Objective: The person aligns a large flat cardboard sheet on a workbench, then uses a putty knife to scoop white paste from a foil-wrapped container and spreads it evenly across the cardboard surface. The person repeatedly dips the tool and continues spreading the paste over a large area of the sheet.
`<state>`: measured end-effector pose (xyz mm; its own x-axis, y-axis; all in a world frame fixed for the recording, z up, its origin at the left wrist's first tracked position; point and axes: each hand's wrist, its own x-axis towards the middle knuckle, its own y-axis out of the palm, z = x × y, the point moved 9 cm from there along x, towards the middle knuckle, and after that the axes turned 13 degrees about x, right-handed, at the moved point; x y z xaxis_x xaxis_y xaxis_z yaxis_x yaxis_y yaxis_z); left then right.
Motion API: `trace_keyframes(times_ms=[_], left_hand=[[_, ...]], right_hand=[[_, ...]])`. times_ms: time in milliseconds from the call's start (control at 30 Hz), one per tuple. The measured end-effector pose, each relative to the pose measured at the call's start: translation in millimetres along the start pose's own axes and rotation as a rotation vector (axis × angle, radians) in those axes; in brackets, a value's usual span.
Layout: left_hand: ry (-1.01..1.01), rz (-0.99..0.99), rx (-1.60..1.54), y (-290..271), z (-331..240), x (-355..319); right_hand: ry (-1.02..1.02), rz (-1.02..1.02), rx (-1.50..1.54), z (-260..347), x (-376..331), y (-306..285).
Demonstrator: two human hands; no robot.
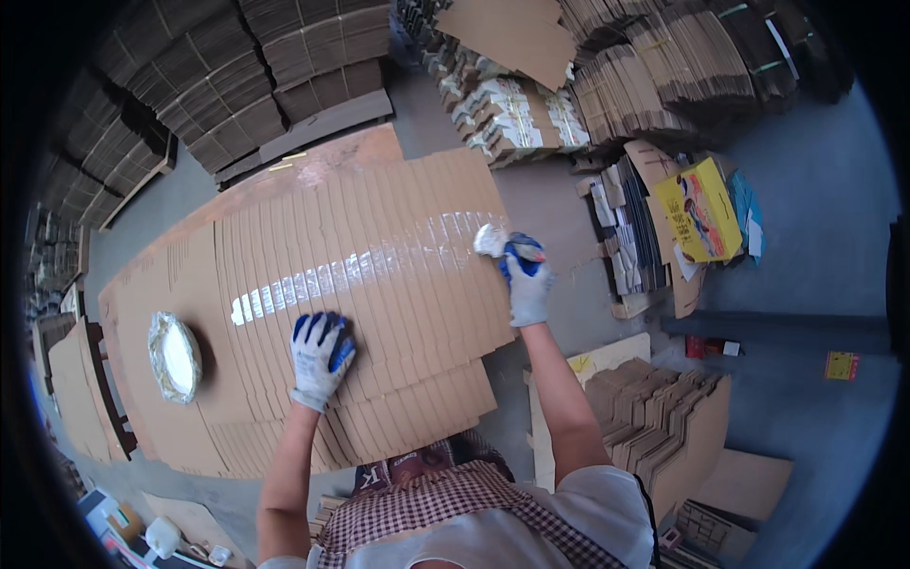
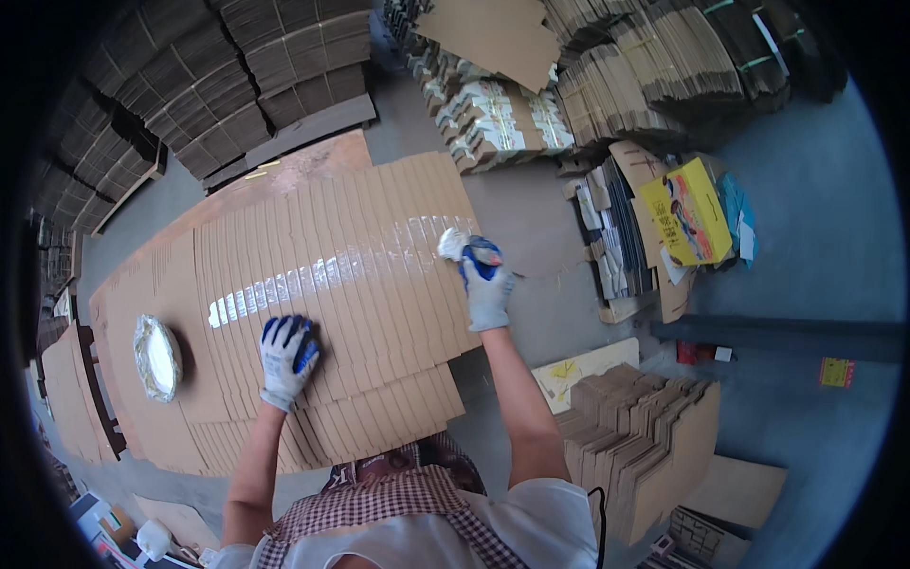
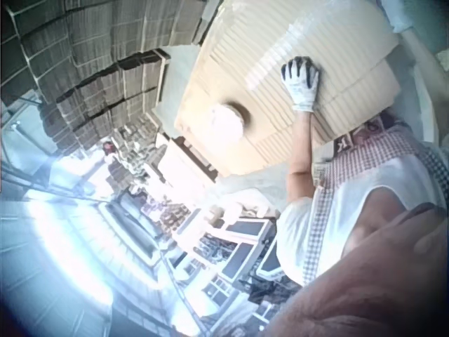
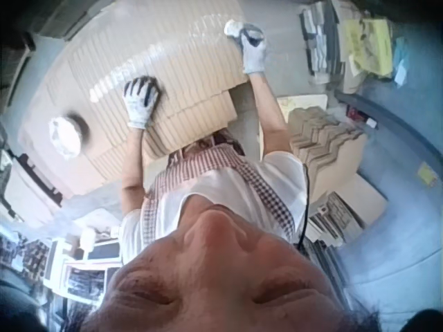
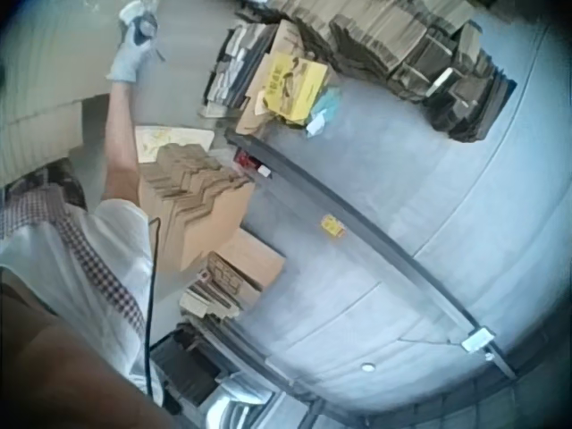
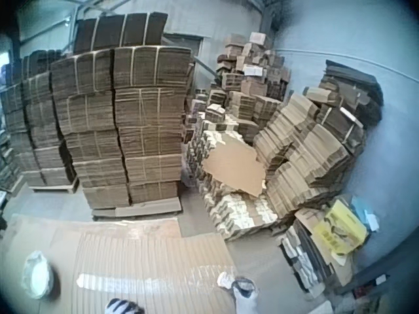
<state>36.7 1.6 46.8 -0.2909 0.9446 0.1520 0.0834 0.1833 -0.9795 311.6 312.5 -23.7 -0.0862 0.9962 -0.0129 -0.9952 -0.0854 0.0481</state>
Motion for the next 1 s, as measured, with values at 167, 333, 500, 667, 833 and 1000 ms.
trace_keyframes(times_ms=[167, 333, 500, 667, 833, 1000], left_hand=[[0.085, -0.07, -0.052, 7.9, 2.6, 124.2], [0.182, -0.003, -0.158, 93.7, 9.2, 273.5], [0.086, 0.296, -0.489, 180.0, -5.9, 381.0], [-0.024, 0.425, -0.712, 230.3, -35.9, 411.4], [-0.175, 0.345, -0.769, 231.8, -20.4, 410.8], [-0.1, 0.256, -0.768, 218.0, -33.3, 406.1]], right_hand=[[-0.114, -0.234, 0.292, 22.6, -41.8, -79.4], [-0.227, -0.468, 0.092, -6.0, -99.0, -116.4], [-0.336, -0.487, 0.031, -46.9, -117.5, -123.5], [-0.312, -0.544, -0.012, -41.3, -112.6, -112.2], [-0.305, -0.573, -0.03, -26.0, -105.9, -93.5], [-0.331, -0.644, 0.184, -35.8, -105.7, -93.4]])
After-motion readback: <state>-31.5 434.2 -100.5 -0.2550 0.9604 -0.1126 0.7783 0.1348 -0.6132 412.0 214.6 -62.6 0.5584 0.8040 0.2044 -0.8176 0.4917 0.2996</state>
